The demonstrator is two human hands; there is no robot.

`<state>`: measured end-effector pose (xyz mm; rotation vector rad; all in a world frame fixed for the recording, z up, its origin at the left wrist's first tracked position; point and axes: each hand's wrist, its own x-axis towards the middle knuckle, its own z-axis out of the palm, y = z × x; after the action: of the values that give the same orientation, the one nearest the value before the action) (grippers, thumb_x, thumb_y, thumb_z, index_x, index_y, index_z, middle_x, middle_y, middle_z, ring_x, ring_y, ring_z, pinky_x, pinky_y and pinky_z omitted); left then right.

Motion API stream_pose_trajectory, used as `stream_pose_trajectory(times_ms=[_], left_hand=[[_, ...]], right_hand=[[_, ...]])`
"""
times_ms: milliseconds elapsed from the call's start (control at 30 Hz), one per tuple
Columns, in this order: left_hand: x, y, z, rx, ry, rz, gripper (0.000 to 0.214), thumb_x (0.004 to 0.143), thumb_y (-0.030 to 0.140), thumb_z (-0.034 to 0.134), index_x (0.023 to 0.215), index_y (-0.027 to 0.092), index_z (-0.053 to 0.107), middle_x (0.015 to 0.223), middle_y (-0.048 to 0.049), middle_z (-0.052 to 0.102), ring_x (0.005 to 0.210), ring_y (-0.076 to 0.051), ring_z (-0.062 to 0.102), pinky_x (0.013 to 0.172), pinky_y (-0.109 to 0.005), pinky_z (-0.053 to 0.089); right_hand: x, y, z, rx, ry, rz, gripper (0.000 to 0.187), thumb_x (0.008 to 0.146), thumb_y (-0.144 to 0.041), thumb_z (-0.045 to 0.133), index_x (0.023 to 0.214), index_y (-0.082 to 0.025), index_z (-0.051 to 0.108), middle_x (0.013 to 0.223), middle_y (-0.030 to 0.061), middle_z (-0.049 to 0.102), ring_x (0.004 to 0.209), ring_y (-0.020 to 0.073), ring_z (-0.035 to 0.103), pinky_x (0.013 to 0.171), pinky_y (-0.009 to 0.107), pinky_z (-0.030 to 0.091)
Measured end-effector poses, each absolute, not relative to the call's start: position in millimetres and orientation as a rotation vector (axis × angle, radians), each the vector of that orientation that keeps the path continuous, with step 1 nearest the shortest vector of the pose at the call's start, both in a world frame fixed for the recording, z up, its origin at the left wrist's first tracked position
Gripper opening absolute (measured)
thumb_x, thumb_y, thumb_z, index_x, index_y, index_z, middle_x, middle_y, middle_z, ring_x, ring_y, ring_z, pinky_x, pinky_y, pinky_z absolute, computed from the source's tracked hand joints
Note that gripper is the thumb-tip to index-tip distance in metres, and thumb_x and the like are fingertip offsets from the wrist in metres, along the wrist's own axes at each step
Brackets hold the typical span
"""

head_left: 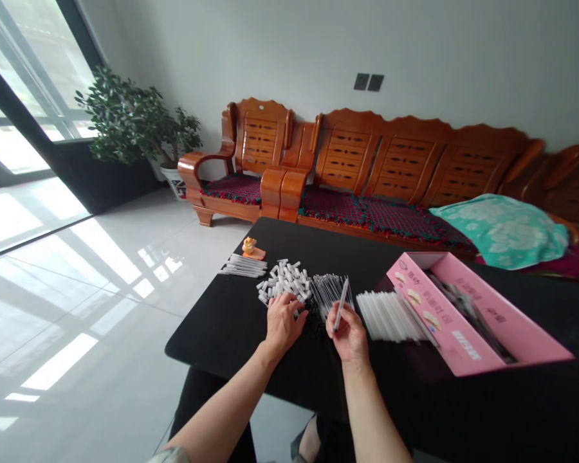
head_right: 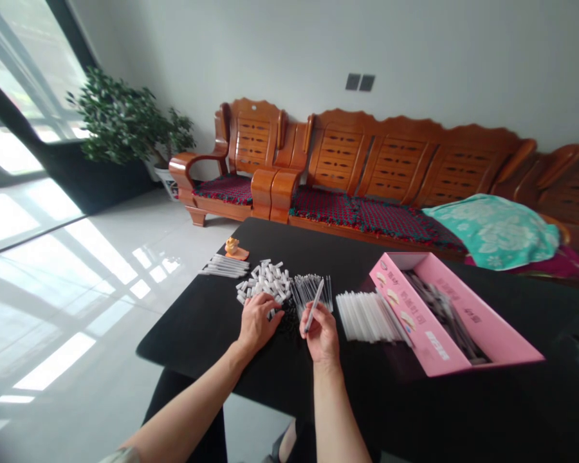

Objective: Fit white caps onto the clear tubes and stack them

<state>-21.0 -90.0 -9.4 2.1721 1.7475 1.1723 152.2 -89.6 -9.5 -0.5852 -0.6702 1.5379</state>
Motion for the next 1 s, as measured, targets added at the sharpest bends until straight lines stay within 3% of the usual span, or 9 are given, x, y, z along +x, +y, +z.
stream_pose_trajectory(times_ms=[167,367,633,833,1000], left_hand=[[-19.0,-90.2,-8.9,2.225,1.774,1.102,0.006,0.078,0.024,0.068,0.082,0.021,0.07,0.092,-0.0067,0.064,0.088,-0.024,0.058,0.083,-0.04,0.041],[-21.1,-92.3,-10.2,2.113,1.88,1.194,0.02,0.079,0.025,0.065,0.099,0.021,0.066,0.094,-0.0075,0.063,0.088,-0.024,0.059,0.081,-0.037,0.044],[-20.9,-94.4,-12.1,2.235,1.929,1.019,0.011,0.081,0.03,0.067,0.088,0.021,0.066,0.087,-0.0077,0.064,0.084,-0.025,0.058,0.075,-0.037,0.042],[-21.9,-97.5,-10.7,2.231,1.926,1.059,0.028,0.075,0.034,0.073,0.099,0.022,0.067,0.09,-0.0092,0.064,0.086,-0.029,0.057,0.076,-0.04,0.042],[-22.0,-98.0,-10.5,2.251,1.885,1.02,0.015,0.08,0.024,0.065,0.094,0.022,0.068,0.088,-0.0085,0.064,0.085,-0.027,0.057,0.077,-0.039,0.041]], right_hand=[[152.6,-89.9,-10.1,-0.59,-0.681,1.539,0.014,0.077,-0.028,0.07,0.088,-0.019,0.07,0.06,-0.0028,0.058,0.046,0.0091,0.051,0.037,0.019,0.039],[152.2,-89.5,-10.5,-0.587,-0.699,1.548,0.014,0.077,-0.028,0.07,0.088,-0.019,0.07,0.06,-0.0028,0.058,0.046,0.0094,0.052,0.039,0.019,0.04],[151.7,-90.3,-9.6,-0.608,-0.709,1.549,0.014,0.076,-0.029,0.07,0.087,-0.02,0.069,0.059,-0.0032,0.057,0.046,0.0098,0.052,0.038,0.02,0.04],[151.6,-90.1,-8.9,-0.612,-0.702,1.54,0.014,0.076,-0.028,0.07,0.087,-0.019,0.069,0.06,-0.0029,0.058,0.046,0.0098,0.051,0.038,0.02,0.04],[151.9,-89.5,-10.3,-0.592,-0.7,1.547,0.013,0.077,-0.027,0.07,0.088,-0.019,0.069,0.06,-0.0026,0.058,0.047,0.0094,0.052,0.038,0.019,0.041]])
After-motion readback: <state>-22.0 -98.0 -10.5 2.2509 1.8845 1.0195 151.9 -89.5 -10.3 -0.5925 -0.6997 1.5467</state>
